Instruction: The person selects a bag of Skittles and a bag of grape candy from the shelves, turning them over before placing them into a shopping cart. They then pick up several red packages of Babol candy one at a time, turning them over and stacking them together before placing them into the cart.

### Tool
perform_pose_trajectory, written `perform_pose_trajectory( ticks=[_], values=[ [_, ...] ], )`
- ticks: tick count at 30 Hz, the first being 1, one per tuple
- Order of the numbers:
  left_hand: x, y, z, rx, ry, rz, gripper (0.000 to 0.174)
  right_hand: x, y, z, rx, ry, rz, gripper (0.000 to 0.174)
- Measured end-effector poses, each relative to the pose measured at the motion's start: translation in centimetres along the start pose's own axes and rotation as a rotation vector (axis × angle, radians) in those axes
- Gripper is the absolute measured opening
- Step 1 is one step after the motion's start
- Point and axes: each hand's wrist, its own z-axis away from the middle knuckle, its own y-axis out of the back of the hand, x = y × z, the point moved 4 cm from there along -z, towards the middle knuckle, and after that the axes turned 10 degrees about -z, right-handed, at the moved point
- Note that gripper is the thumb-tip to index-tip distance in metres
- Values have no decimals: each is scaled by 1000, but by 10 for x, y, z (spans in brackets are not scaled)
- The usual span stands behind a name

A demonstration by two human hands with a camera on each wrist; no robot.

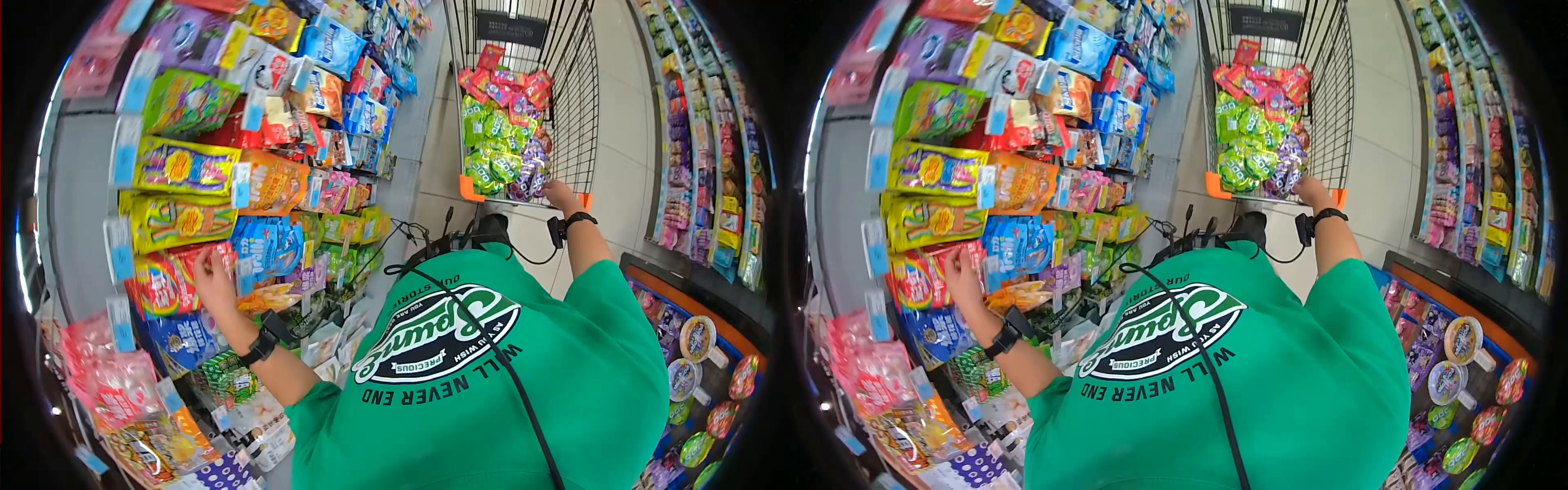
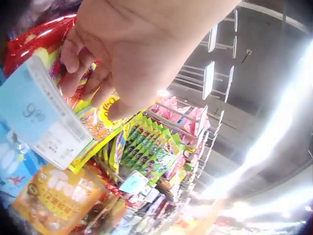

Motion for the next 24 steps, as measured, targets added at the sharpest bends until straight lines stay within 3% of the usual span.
perform_pose_trajectory(
  ticks=[4,6,7,10,12,13,17,21,23,24],
  values=[
    [64,-5,23,33,45,-57,35,25,-13,-48,-99,-138,-141,38],
    [104,-18,39,158,81,-80,31,31,-22,-83,-224,-189,-199,39],
    [126,-33,47,80,124,-160,25,35,-26,-101,-225,-147,-179,37],
    [182,-131,74,-141,-38,-49,21,35,-22,-125,-163,-115,5,34],
    [224,-204,99,-395,-47,-51,28,6,2,-120,-242,-136,165,43],
    [245,-236,107,-588,19,-26,39,15,-6,-131,-276,-125,217,45],
    [280,-353,128,-774,-25,25,60,46,-34,-154,-361,-80,357,47],
    [349,-414,123,-822,-145,-25,51,69,-45,-154,-425,-211,321,38],
    [364,-443,124,-1045,-244,-337,44,70,-42,-148,-455,-260,271,38],
    [370,-448,123,-1046,-252,-335,44,68,-36,-147,-474,-307,221,38]
  ],
)
